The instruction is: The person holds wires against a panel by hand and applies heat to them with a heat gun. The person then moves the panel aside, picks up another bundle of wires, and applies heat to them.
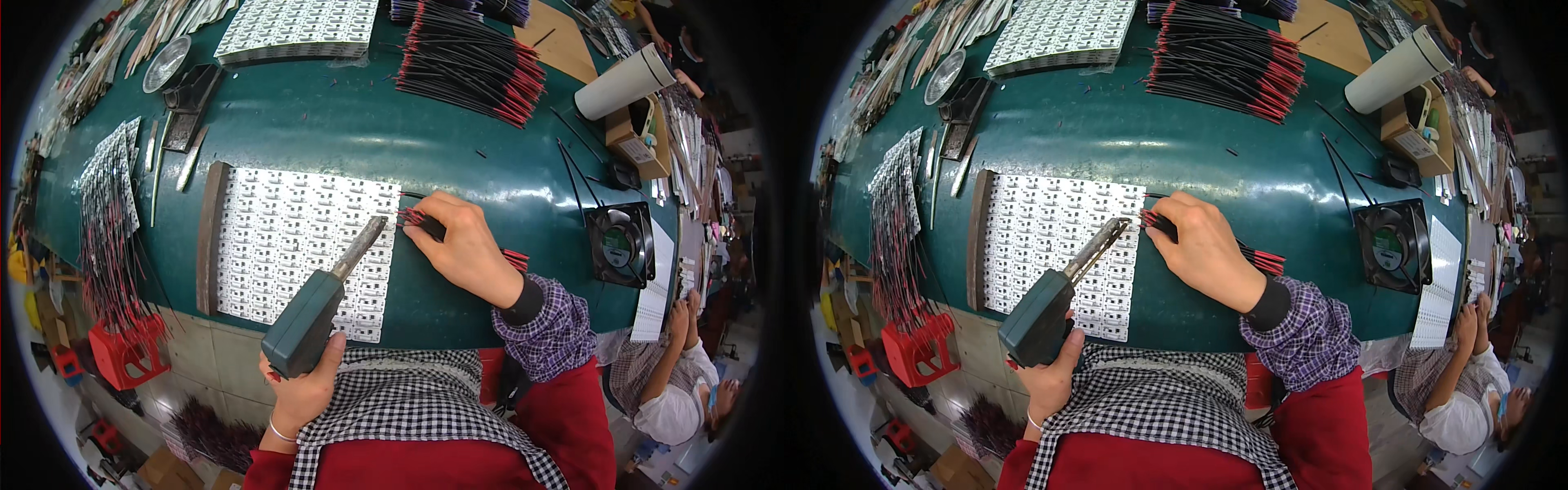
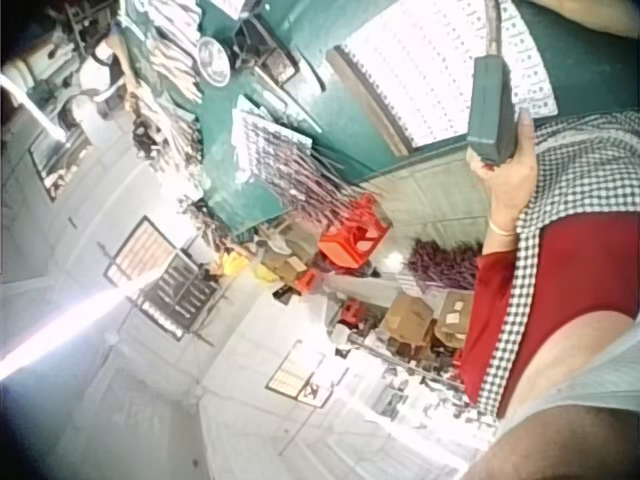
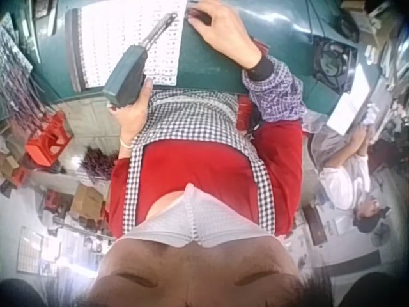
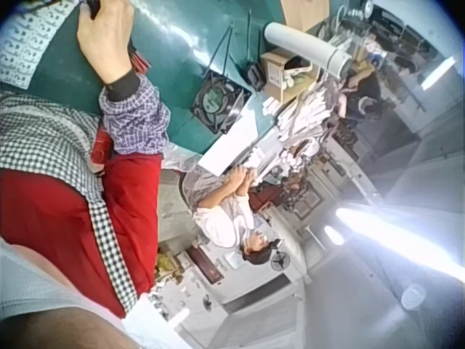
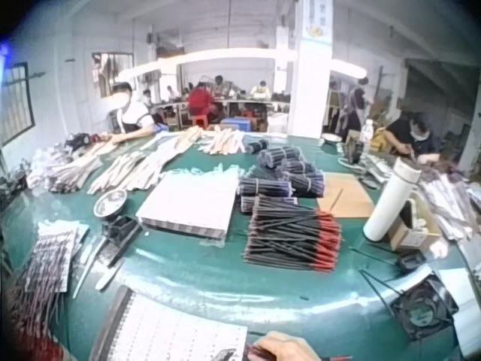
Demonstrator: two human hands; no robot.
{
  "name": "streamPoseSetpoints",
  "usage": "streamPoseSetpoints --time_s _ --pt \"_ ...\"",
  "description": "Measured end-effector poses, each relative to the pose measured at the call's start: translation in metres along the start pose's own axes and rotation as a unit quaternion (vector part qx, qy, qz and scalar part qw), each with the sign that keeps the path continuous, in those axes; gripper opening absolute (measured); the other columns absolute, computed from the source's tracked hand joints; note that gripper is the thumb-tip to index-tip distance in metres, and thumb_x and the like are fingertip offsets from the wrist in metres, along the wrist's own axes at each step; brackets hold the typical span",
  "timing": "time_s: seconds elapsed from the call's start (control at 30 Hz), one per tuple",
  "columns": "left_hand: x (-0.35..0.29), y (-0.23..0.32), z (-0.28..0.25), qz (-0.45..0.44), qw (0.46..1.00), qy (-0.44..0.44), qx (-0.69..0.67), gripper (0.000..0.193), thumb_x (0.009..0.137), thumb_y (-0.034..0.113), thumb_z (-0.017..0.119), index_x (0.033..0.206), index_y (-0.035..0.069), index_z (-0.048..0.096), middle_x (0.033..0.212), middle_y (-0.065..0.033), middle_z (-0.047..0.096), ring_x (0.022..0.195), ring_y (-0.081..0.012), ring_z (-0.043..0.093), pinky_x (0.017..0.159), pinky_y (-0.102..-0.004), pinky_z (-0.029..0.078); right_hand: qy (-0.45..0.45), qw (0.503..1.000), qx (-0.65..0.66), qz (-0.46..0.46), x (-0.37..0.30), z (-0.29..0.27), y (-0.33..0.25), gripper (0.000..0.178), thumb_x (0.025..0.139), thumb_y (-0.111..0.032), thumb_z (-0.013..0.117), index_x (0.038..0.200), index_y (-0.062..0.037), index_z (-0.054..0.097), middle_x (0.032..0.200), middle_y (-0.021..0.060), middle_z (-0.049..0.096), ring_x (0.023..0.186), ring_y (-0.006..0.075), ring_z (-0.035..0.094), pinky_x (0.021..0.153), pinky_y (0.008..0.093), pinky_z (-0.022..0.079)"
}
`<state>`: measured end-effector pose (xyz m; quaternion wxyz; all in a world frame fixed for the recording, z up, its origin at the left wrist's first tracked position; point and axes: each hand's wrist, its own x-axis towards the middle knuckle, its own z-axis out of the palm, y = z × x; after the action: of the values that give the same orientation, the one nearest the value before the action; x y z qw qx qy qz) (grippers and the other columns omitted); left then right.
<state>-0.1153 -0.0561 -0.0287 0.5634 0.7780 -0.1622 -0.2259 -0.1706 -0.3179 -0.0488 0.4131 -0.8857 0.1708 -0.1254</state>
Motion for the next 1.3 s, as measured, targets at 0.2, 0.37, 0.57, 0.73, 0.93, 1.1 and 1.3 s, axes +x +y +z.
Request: streamPoseSetpoints --time_s 0.2,0.37,0.57,0.73,0.93,1.1,1.3 --pt "0.003 0.004 0.006 0.003 1.0 0.008 -0.029 0.019 0.082 0.006 0.079 0.095 -0.004 0.07 0.081 -0.0037 0.069 0.066 -0.0085 0.06 0.06 -0.0244 0.048 -0.011 1.0 -0.009 0.021 0.0 0.0 -0.003 0.015 0.084 -0.007 0.069 0.094 0.0038 0.066 0.086 0.0156 0.06 0.08 0.0363 0.06 0.071 0.0434 0.048" --pt "0.003 0.006 0.007 0.026 1.0 0.008 -0.012 0.018 0.082 0.006 0.078 0.095 -0.004 0.07 0.081 -0.0036 0.07 0.067 -0.0081 0.06 0.06 -0.0244 0.048 -0.014 0.999 0.004 0.029 0.0 0.0 -0.004 0.016 0.084 -0.008 0.07 0.095 0.0032 0.068 0.087 0.0165 0.063 0.079 0.0376 0.062 0.071 0.0439 0.048" --pt "0.002 0.002 0.004 0.015 1.0 0.015 -0.01 0.018 0.083 0.007 0.078 0.095 -0.004 0.07 0.081 -0.0044 0.069 0.067 -0.0087 0.06 0.06 -0.0246 0.048 -0.015 0.998 0.045 0.051 0.0 0.001 -0.002 0.016 0.083 -0.009 0.07 0.093 0.003 0.068 0.083 0.0198 0.067 0.072 0.0386 0.063 0.067 0.0444 0.049" --pt "0.003 0.003 0.008 0.004 0.999 0.003 -0.038 0.018 0.082 0.003 0.078 0.097 -0.004 0.069 0.085 -0.0051 0.069 0.072 -0.0086 0.061 0.062 -0.0243 0.048 -0.038 0.996 0.016 0.084 0.004 -0.003 -0.011 0.016 0.083 -0.012 0.068 0.088 0.0033 0.067 0.079 0.0211 0.066 0.07 0.0387 0.063 0.066 0.0444 0.049" --pt "0.005 0.006 0.005 -0.01 0.999 -0.033 0.018 0.017 0.082 0.0 0.076 0.095 -0.004 0.067 0.087 -0.005 0.067 0.074 -0.0078 0.06 0.062 -0.0232 0.048 -0.005 0.998 0.004 0.055 0.002 0.003 -0.005 0.017 0.083 -0.009 0.069 0.09 0.0057 0.065 0.074 0.0213 0.063 0.054 0.0276 0.057 0.054 0.0372 0.044" --pt "0.005 0.008 0.006 0.01 0.999 -0.028 0.032 0.016 0.081 0.0 0.075 0.094 -0.004 0.066 0.083 -0.005 0.067 0.07 -0.0083 0.059 0.061 -0.0236 0.047 -0.002 0.999 -0.003 0.053 0.003 0.004 -0.006 0.018 0.082 -0.009 0.069 0.088 0.0068 0.064 0.074 0.0221 0.062 0.059 0.0336 0.059 0.058 0.0392 0.045" --pt "0.001 0.001 0.004 0.031 0.999 0.001 0.029 0.019 0.081 0.004 0.077 0.096 -0.004 0.068 0.079 -0.0059 0.068 0.064 -0.0102 0.06 0.059 -0.0247 0.048 -0.017 0.998 0.02 0.064 0.007 0.002 -0.003 0.019 0.083 -0.009 0.068 0.089 0.0085 0.064 0.069 0.0222 0.06 0.056 0.0259 0.055 0.057 0.0375 0.045"
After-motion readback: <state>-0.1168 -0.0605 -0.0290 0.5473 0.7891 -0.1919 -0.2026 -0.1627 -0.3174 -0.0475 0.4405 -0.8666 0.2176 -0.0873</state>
